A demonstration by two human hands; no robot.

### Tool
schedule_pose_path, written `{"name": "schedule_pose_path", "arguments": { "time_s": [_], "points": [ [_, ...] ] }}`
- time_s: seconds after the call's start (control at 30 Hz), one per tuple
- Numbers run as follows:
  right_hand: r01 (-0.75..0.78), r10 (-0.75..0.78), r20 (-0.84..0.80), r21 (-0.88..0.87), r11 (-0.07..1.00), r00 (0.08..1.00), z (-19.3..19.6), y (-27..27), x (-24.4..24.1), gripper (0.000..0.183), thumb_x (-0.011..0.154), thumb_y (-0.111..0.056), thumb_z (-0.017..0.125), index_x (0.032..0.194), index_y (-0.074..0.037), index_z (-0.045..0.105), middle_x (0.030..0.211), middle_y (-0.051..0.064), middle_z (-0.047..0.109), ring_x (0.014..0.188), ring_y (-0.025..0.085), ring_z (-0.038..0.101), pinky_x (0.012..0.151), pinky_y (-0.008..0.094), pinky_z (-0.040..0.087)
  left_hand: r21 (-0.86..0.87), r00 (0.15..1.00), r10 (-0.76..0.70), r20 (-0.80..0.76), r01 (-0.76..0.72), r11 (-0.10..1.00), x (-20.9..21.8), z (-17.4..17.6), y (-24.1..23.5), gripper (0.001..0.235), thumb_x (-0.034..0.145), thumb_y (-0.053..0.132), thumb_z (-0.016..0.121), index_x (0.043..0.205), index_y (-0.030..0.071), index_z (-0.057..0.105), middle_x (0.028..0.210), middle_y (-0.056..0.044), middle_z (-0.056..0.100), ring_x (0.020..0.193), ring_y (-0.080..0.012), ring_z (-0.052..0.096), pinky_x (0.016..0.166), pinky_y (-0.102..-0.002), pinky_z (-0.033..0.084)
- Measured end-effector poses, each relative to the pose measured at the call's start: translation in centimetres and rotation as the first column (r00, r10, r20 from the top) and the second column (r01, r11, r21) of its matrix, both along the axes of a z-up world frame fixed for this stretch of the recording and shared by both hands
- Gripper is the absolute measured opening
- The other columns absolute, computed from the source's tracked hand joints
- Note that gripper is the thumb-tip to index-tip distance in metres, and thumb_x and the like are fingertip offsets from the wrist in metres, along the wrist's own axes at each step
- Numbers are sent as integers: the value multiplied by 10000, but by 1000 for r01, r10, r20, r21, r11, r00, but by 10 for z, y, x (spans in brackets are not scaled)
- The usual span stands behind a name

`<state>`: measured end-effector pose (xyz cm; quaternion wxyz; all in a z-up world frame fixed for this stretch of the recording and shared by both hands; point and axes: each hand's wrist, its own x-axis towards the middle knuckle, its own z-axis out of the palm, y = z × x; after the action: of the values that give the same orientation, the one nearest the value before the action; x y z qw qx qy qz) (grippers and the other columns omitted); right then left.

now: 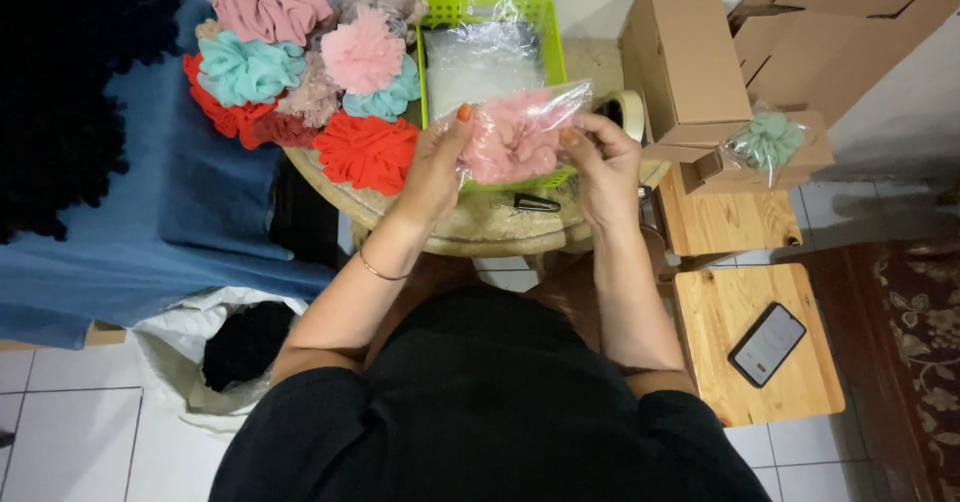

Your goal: Packaging fabric scrunchies into individual plastic bags and organizing them into a basket.

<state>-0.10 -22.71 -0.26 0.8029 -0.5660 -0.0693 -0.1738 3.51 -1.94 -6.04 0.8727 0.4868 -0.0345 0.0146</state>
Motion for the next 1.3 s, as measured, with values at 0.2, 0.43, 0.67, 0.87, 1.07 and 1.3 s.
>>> {"name": "schedule_pose_path", "arguments": {
  "time_s": [0.2, 0.43, 0.67, 0.87, 1.07, 1.3],
  "points": [
    [398, -234, 477, -278, 875, 847, 48, 0, 1, 79, 964, 17, 768, 1037, 47, 764, 887, 151, 644, 825, 201, 616, 752, 318, 511, 3, 987, -149, 55, 149, 989, -22, 80, 3, 664, 1080, 325, 470, 1613, 79, 159, 1582, -370, 294, 1513, -500, 191, 1115, -745, 208],
    [635, -14, 792, -478, 607, 610, 37, 39, -22, 47, 876, 0, 814, 903, -3, 775, 857, 140, 747, 727, 343, 723, 682, 383, 591, -428, 899, -430, -84, 357, 830, -4, 39, 3, 571, 966, 547, 581, 1370, 145, 542, 1356, -217, 616, 1229, -398, 624, 863, -610, 565],
    [485, 239, 599, -778, 398, 764, 36, 39, -22, 633, 1063, -464, 501, 1464, 27, 493, 1490, 255, 485, 1363, 459, 472, 1144, 591, 313, -298, 979, -177, -102, 139, 944, -35, 87, -7, 330, 940, 116, 674, 1246, 48, 572, 943, -143, 689, 849, -236, 716, 606, -383, 633],
    [288, 294, 427, -862, 417, 855, 22, 38, -9, 795, 1064, -518, 522, 1626, -20, 260, 1666, 243, 281, 1543, 462, 250, 1233, 629, 113, -273, 977, -176, -121, 137, 952, -42, 81, -8, 363, 956, 154, 627, 1310, 114, 561, 870, -69, 641, 726, -174, 639, 498, -269, 529],
    [-77, 163, 140, -483, 872, 977, -4, 7, -17, 762, 1055, -167, 672, 1664, -145, 216, 1563, 172, 381, 1353, 333, 483, 1114, 493, 457, -252, 979, -197, -50, 179, 951, -50, 80, -27, 500, 992, 163, 622, 1460, 99, 457, 1225, -162, 508, 1026, -281, 517, 777, -370, 462],
    [-220, 227, 73, -95, 971, 971, 14, -35, -31, 885, 872, 256, 528, 1611, -155, 264, 1650, 217, 339, 1427, 418, 469, 1152, 540, 528, 407, 702, -134, 699, -237, 882, -68, 147, -8, 648, 1036, 174, 632, 1586, 115, 296, 1660, -109, 258, 1519, -321, 384, 1284, -539, 329]
  ]
}}
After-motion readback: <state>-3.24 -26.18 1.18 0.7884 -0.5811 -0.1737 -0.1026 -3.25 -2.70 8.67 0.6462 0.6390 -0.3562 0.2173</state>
